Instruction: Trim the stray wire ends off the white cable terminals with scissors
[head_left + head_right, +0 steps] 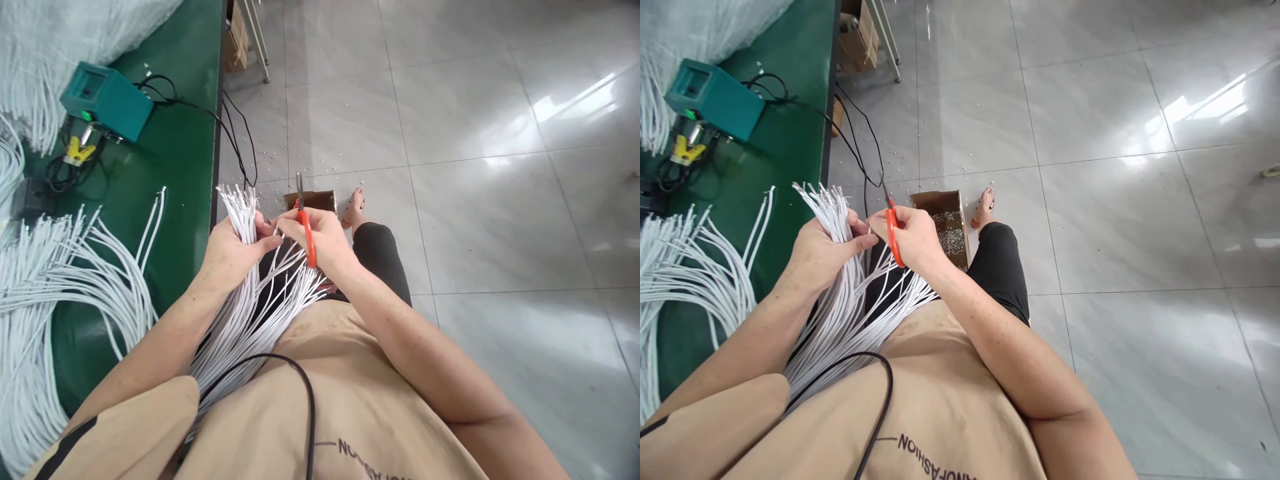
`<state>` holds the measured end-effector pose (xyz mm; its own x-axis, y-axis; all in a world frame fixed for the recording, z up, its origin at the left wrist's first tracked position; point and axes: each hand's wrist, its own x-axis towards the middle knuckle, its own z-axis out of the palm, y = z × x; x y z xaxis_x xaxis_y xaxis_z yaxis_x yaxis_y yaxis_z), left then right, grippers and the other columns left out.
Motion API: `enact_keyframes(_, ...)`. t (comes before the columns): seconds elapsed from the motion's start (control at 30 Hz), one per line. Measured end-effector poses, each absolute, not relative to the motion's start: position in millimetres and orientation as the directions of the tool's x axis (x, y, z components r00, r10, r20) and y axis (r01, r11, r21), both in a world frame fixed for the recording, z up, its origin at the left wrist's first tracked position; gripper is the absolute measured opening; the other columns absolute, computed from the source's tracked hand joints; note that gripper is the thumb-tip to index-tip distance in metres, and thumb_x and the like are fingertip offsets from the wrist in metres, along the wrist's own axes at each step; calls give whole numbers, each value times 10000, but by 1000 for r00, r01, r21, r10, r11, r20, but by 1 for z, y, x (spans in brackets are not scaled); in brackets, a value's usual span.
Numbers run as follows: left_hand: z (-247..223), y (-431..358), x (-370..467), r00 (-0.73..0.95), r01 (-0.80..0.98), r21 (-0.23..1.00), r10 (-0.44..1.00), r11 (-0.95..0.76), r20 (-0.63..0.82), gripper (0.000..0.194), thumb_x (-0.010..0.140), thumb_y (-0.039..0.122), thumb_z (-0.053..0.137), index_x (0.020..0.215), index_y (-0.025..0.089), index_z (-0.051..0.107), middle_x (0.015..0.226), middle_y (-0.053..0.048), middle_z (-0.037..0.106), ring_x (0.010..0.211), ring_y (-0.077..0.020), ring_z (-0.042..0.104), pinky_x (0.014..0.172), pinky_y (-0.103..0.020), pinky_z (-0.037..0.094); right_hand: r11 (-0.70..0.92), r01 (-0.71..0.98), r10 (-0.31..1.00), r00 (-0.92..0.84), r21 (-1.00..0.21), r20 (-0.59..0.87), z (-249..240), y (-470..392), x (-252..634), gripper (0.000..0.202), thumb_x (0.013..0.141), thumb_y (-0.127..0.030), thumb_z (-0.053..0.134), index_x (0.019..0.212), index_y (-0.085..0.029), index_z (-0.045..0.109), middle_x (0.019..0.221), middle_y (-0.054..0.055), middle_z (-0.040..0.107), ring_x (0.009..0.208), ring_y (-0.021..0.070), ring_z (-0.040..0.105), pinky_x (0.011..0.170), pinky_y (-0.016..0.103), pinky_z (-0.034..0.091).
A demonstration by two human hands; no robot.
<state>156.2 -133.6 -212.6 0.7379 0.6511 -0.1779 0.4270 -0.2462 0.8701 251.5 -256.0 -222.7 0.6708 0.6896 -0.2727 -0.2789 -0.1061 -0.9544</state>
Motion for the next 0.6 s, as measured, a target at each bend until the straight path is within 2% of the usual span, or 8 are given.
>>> enact_keyframes(0.1,-215,-131,156,739,410,878,654,-246,-162,288,572,247,786,779,182,596,736,17,639,708,-152,607,738,-296,474,-85,-330,692,659,-940,-294,-220,-260,256,161,713,-217,591,796,-136,702,611,-31,541,550,64,411,559,213,356)
enact_keyframes(0.23,-214,-131,158,748,398,889,641,-225,-172,287,568,265,784,753,178,583,737,10,635,705,-154,599,736,-299,469,-86,-319,684,670,-944,-289,-219,-262,257,132,701,-238,629,768,-136,680,655,-19,573,574,68,443,575,219,369)
enact_keyframes(0.4,-210,-134,160,781,348,937,565,-39,-267,276,574,245,790,721,173,568,727,12,629,680,-132,578,715,-276,465,-99,-297,657,697,-950,-287,-225,-259,254,135,701,-269,618,751,-152,662,631,-34,543,565,69,429,566,215,368)
enact_keyframes(0.53,-212,-136,159,737,335,941,637,-53,-226,287,553,225,803,732,175,584,718,12,637,688,-139,590,727,-279,474,-111,-344,620,710,-933,-335,-231,-257,245,158,710,-280,584,791,-160,647,628,-36,526,560,78,425,543,215,362)
enact_keyframes(0.6,-213,-134,159,703,367,928,672,-62,-233,310,528,229,815,739,170,595,738,1,652,716,-155,603,745,-287,480,-91,-329,630,712,-940,-310,-230,-257,238,159,720,-279,574,807,-161,634,646,-33,530,571,83,440,558,219,378)
